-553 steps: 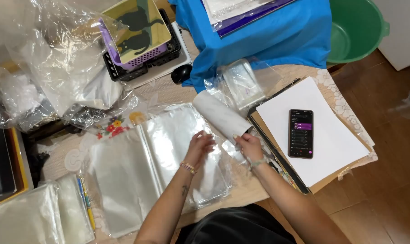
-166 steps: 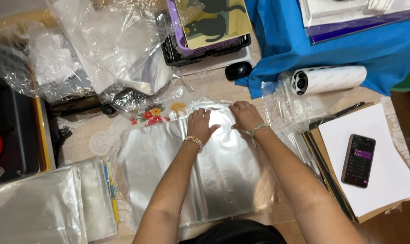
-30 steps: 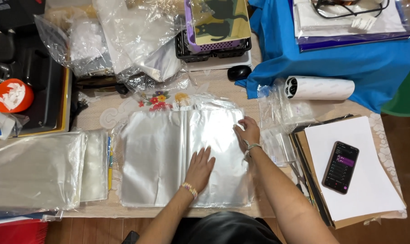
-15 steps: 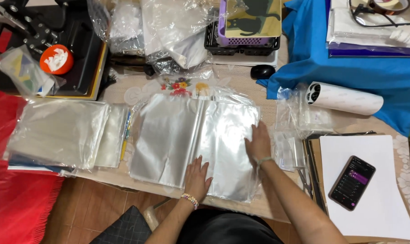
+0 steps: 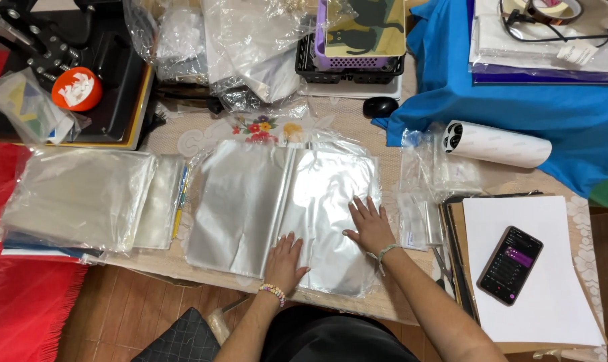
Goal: The person is folding large, clear plastic bags one by one and smoothing them out on a work surface.
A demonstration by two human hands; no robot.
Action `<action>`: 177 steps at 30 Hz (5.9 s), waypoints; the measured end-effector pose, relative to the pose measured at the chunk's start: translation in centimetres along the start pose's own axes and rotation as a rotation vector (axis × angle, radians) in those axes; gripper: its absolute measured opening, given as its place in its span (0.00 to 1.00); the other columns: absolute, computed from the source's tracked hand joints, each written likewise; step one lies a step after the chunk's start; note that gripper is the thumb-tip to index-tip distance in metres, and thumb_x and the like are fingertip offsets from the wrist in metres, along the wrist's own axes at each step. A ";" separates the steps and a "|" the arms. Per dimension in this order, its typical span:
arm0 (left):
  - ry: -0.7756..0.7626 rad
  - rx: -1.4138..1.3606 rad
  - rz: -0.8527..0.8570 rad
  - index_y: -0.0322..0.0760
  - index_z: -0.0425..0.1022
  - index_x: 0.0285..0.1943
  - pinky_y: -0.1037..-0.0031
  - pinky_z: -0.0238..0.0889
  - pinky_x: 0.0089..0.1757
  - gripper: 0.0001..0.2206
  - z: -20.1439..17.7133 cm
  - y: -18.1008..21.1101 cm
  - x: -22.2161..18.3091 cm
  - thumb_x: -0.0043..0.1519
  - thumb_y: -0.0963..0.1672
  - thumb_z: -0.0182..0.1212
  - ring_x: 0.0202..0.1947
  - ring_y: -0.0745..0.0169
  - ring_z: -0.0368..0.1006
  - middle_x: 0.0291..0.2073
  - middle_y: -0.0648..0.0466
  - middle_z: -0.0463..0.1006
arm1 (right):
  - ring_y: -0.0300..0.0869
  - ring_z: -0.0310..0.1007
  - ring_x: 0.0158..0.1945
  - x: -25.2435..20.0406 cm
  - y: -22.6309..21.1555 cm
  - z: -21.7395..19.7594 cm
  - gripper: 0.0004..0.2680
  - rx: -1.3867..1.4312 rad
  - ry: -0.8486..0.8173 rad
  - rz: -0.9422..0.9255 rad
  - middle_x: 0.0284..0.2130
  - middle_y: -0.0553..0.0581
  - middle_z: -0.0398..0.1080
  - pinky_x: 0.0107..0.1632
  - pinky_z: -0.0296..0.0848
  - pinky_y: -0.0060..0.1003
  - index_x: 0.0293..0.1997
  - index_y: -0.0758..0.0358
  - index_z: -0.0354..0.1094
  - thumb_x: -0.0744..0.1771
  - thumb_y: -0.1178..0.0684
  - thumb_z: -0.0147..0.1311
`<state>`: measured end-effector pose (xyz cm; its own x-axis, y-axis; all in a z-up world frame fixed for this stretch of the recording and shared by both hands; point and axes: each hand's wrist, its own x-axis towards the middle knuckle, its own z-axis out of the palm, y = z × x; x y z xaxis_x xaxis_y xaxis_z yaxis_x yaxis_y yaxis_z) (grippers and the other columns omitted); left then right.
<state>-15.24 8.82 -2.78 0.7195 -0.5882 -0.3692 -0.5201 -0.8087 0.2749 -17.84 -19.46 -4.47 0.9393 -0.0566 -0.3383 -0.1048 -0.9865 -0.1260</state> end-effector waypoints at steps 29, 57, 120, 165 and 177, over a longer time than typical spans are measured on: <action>-0.498 -1.491 -0.264 0.26 0.69 0.63 0.63 0.76 0.46 0.32 -8.8 -0.5 17.2 0.70 0.58 0.36 0.45 0.51 0.79 0.49 0.39 0.78 | 0.43 0.76 0.50 7.2 -1.4 0.1 0.09 0.737 0.494 0.416 0.39 0.46 0.77 0.53 0.75 0.37 0.48 0.44 0.76 0.64 0.53 0.61; -0.253 -1.553 -0.163 0.35 0.63 0.48 0.75 0.80 0.36 0.13 0.1 -2.6 23.6 0.60 0.34 0.61 0.36 0.54 0.82 0.42 0.38 0.81 | 0.43 0.72 0.57 9.9 0.6 0.8 0.24 0.660 0.604 0.451 0.51 0.50 0.75 0.62 0.70 0.38 0.69 0.43 0.61 0.64 0.46 0.63; 0.113 -1.192 -0.138 0.44 0.53 0.76 0.70 0.72 0.43 0.28 -4.1 -1.5 19.4 0.64 0.35 0.44 0.45 0.55 0.73 0.49 0.37 0.74 | 0.47 0.75 0.46 8.2 -0.1 -0.3 0.28 0.870 0.569 0.543 0.41 0.53 0.75 0.51 0.74 0.43 0.69 0.50 0.59 0.61 0.53 0.67; -0.177 -1.520 -0.308 0.29 0.80 0.39 0.72 0.78 0.33 0.11 -3.3 -0.9 22.9 0.55 0.42 0.75 0.29 0.58 0.82 0.31 0.45 0.83 | 0.42 0.72 0.55 7.9 0.7 -1.0 0.25 1.885 0.361 0.434 0.55 0.60 0.71 0.52 0.72 0.31 0.68 0.65 0.57 0.72 0.33 0.30; -0.183 -1.583 -0.358 0.29 0.78 0.51 0.74 0.78 0.36 0.12 -1.9 -1.9 23.0 0.61 0.42 0.68 0.34 0.57 0.81 0.39 0.46 0.83 | 0.46 0.70 0.59 7.8 0.1 -0.7 0.23 1.945 0.387 0.449 0.56 0.62 0.70 0.62 0.68 0.41 0.68 0.61 0.60 0.68 0.43 0.59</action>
<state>3.19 -3.14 -10.10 0.5719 -0.4686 -0.6733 0.6988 -0.1516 0.6991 -10.33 -20.09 -6.43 0.7315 -0.4832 -0.4811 -0.1967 0.5260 -0.8274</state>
